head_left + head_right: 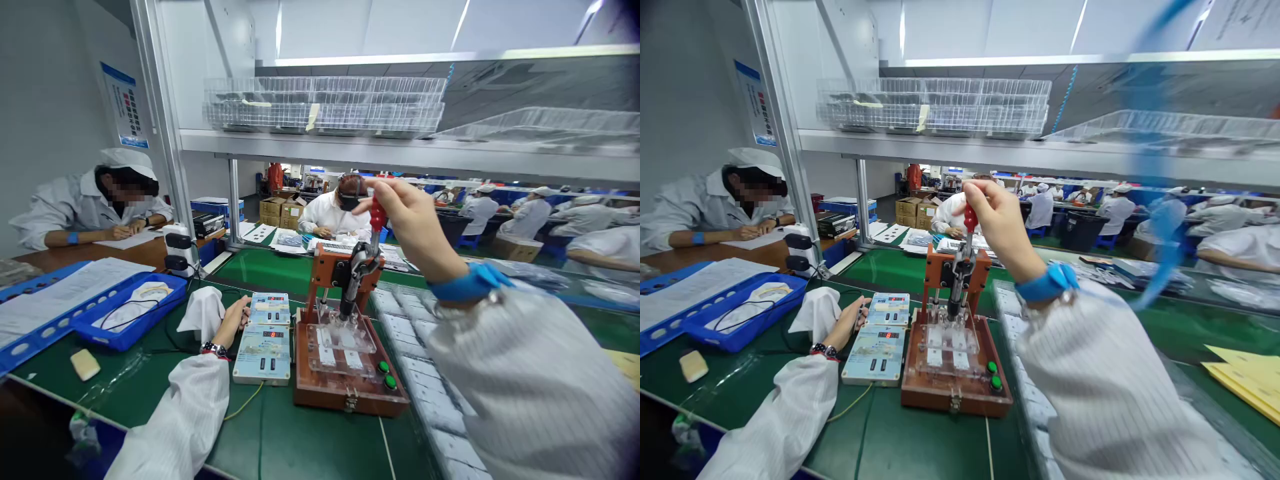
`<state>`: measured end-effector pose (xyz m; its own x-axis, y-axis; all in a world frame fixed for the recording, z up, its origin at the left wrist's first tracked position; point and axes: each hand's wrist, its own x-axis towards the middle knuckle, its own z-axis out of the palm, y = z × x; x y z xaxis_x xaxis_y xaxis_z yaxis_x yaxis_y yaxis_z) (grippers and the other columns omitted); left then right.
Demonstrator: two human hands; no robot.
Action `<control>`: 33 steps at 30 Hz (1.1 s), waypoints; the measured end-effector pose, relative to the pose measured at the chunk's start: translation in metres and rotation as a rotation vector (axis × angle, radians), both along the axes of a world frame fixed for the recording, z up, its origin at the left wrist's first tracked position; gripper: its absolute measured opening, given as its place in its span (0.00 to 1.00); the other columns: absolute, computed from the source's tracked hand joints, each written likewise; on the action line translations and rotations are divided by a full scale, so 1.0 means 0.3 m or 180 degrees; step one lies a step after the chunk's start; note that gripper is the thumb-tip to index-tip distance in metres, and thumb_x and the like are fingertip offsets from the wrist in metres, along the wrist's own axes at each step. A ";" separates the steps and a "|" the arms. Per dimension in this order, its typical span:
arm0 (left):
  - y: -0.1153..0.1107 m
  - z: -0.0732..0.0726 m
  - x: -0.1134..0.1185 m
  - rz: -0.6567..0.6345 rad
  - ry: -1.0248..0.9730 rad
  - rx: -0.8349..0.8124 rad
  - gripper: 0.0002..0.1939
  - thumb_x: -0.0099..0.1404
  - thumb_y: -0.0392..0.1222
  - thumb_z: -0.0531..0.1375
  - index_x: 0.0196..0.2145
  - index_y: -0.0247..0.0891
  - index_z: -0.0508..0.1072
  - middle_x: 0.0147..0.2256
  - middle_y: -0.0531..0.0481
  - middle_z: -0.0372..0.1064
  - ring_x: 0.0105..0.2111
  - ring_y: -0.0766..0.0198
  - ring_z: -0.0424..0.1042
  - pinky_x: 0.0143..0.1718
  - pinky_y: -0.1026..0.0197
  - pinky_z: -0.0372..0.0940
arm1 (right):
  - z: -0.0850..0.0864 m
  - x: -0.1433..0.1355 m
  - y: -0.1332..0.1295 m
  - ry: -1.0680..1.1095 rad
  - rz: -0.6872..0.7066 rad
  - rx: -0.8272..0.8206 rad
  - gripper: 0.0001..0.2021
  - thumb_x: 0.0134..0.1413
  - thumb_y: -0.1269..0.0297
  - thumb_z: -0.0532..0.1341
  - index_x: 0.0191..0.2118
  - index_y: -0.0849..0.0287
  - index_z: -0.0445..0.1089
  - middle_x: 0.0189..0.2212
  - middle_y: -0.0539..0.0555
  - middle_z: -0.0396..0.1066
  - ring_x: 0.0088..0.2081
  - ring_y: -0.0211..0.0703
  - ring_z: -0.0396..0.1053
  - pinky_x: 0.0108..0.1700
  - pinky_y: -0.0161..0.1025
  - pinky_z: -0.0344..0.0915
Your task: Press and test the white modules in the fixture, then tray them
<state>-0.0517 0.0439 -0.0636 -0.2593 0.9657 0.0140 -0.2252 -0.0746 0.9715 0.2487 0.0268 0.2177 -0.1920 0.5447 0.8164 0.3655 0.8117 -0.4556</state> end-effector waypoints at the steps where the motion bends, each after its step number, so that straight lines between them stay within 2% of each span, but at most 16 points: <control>1: -0.001 0.003 0.001 0.0003 0.0009 -0.0015 0.31 0.51 0.62 0.61 0.42 0.33 0.69 0.21 0.57 0.59 0.15 0.74 0.53 0.14 0.70 0.46 | 0.025 -0.010 0.048 0.0042 -0.0040 -0.0222 0.16 0.59 0.53 0.54 0.42 0.62 0.68 0.27 0.52 0.72 0.27 0.38 0.68 0.34 0.39 0.67; 3: -0.002 0.007 0.002 -0.0002 0.0023 -0.0036 0.32 0.50 0.62 0.61 0.43 0.33 0.69 0.21 0.58 0.59 0.15 0.74 0.53 0.14 0.70 0.46 | 0.031 -0.009 0.127 -0.0032 -0.0282 -0.0582 0.12 0.55 0.58 0.59 0.36 0.64 0.69 0.27 0.54 0.72 0.29 0.40 0.69 0.37 0.41 0.66; 4: -0.003 0.009 0.003 -0.0006 0.0027 -0.0043 0.32 0.50 0.62 0.61 0.43 0.33 0.68 0.21 0.58 0.59 0.15 0.74 0.53 0.14 0.70 0.46 | 0.011 0.002 0.150 -0.0073 -0.0385 -0.0647 0.11 0.53 0.60 0.60 0.35 0.64 0.69 0.28 0.55 0.72 0.31 0.42 0.69 0.39 0.43 0.66; 6: -0.004 0.012 0.005 -0.0008 0.0031 -0.0053 0.33 0.49 0.63 0.61 0.43 0.33 0.68 0.21 0.58 0.59 0.15 0.74 0.54 0.14 0.69 0.47 | -0.080 0.047 0.155 -0.0002 -0.0526 -0.0475 0.10 0.53 0.61 0.58 0.35 0.63 0.69 0.34 0.57 0.72 0.38 0.45 0.69 0.43 0.45 0.65; 8: -0.004 0.013 0.007 0.0006 0.0030 -0.0060 0.33 0.49 0.62 0.61 0.43 0.32 0.68 0.21 0.58 0.59 0.15 0.74 0.54 0.14 0.69 0.46 | -0.228 0.113 0.116 0.0343 -0.0755 -0.0036 0.09 0.54 0.62 0.56 0.37 0.61 0.68 0.40 0.58 0.70 0.43 0.46 0.68 0.45 0.45 0.65; 10: -0.005 0.014 0.009 0.0023 0.0022 -0.0066 0.33 0.49 0.62 0.61 0.43 0.31 0.68 0.21 0.58 0.59 0.15 0.74 0.53 0.14 0.69 0.46 | -0.408 0.182 0.054 0.0620 -0.1220 0.0080 0.10 0.55 0.62 0.52 0.36 0.60 0.67 0.36 0.57 0.71 0.40 0.46 0.69 0.44 0.48 0.66; 11: -0.006 0.014 0.009 0.0028 0.0018 -0.0070 0.33 0.49 0.62 0.61 0.43 0.31 0.68 0.21 0.58 0.59 0.15 0.74 0.53 0.14 0.69 0.45 | -0.496 0.212 0.019 0.0520 -0.1219 -0.0067 0.10 0.55 0.62 0.52 0.34 0.60 0.68 0.33 0.57 0.72 0.37 0.47 0.70 0.42 0.48 0.67; 13: -0.009 0.016 0.010 0.0024 0.0011 -0.0075 0.33 0.49 0.62 0.61 0.43 0.31 0.68 0.22 0.58 0.58 0.15 0.75 0.52 0.14 0.69 0.45 | -0.643 0.252 -0.050 -0.0197 -0.0741 -0.0452 0.12 0.57 0.63 0.50 0.30 0.58 0.69 0.31 0.56 0.73 0.37 0.48 0.71 0.41 0.49 0.69; 15: -0.014 0.019 0.011 -0.0003 0.0015 -0.0072 0.33 0.50 0.63 0.61 0.43 0.31 0.68 0.22 0.58 0.58 0.15 0.75 0.52 0.15 0.69 0.46 | -0.727 0.261 -0.112 -0.1001 -0.0218 -0.0656 0.13 0.59 0.62 0.50 0.35 0.55 0.72 0.43 0.58 0.72 0.47 0.50 0.68 0.48 0.51 0.67; 16: -0.017 0.021 0.012 -0.0020 0.0022 -0.0069 0.33 0.50 0.63 0.61 0.43 0.32 0.69 0.23 0.58 0.58 0.16 0.75 0.52 0.15 0.69 0.46 | -0.743 0.256 -0.137 -0.1376 -0.0029 -0.0771 0.13 0.60 0.62 0.50 0.40 0.53 0.72 0.49 0.57 0.68 0.53 0.51 0.64 0.52 0.52 0.64; 18: -0.021 0.024 0.012 -0.0053 0.0041 -0.0061 0.33 0.50 0.63 0.61 0.43 0.32 0.69 0.23 0.57 0.58 0.16 0.74 0.53 0.15 0.69 0.46 | -0.735 0.234 -0.170 -0.1995 0.0153 -0.1032 0.15 0.62 0.59 0.50 0.50 0.49 0.68 0.59 0.53 0.57 0.60 0.51 0.53 0.58 0.55 0.57; 20: -0.023 0.026 0.012 -0.0076 0.0063 -0.0058 0.34 0.50 0.63 0.61 0.44 0.31 0.69 0.23 0.57 0.58 0.16 0.74 0.52 0.15 0.69 0.46 | -0.701 0.213 -0.180 -0.2413 0.0212 -0.1309 0.17 0.63 0.56 0.49 0.53 0.47 0.66 0.62 0.52 0.52 0.63 0.53 0.47 0.60 0.59 0.51; 22: -0.021 0.027 0.012 -0.0081 0.0082 -0.0068 0.35 0.49 0.64 0.60 0.44 0.30 0.68 0.23 0.57 0.58 0.16 0.74 0.52 0.15 0.69 0.45 | -0.671 0.202 -0.172 -0.2649 0.0212 -0.1519 0.18 0.62 0.52 0.50 0.53 0.48 0.65 0.62 0.53 0.52 0.64 0.54 0.45 0.61 0.61 0.48; 26: -0.018 0.028 0.010 -0.0081 0.0097 -0.0104 0.37 0.48 0.65 0.60 0.44 0.30 0.67 0.23 0.57 0.58 0.17 0.74 0.52 0.15 0.70 0.46 | -0.661 0.197 -0.151 -0.2584 0.0196 -0.1491 0.21 0.61 0.49 0.50 0.52 0.53 0.66 0.61 0.57 0.52 0.63 0.53 0.47 0.61 0.56 0.51; 29: -0.021 0.033 0.011 -0.0110 0.0096 -0.0117 0.36 0.48 0.64 0.61 0.44 0.30 0.68 0.22 0.58 0.57 0.16 0.74 0.51 0.15 0.69 0.45 | -0.667 0.170 -0.151 -0.2505 0.0248 -0.1326 0.22 0.62 0.50 0.49 0.56 0.53 0.62 0.61 0.58 0.54 0.62 0.52 0.50 0.60 0.54 0.52; 33: -0.023 0.035 0.015 -0.0109 0.0099 -0.0123 0.35 0.48 0.64 0.61 0.44 0.31 0.69 0.22 0.58 0.57 0.16 0.74 0.51 0.14 0.69 0.45 | -0.649 0.099 -0.162 -0.2789 0.0613 -0.1511 0.22 0.64 0.52 0.45 0.60 0.50 0.57 0.56 0.55 0.62 0.57 0.51 0.59 0.56 0.51 0.57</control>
<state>-0.0473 0.0371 -0.0531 -0.2262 0.9739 -0.0158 -0.1967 -0.0298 0.9800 0.2784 -0.0218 0.0230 -0.7379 0.6728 0.0533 0.6078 0.6968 -0.3808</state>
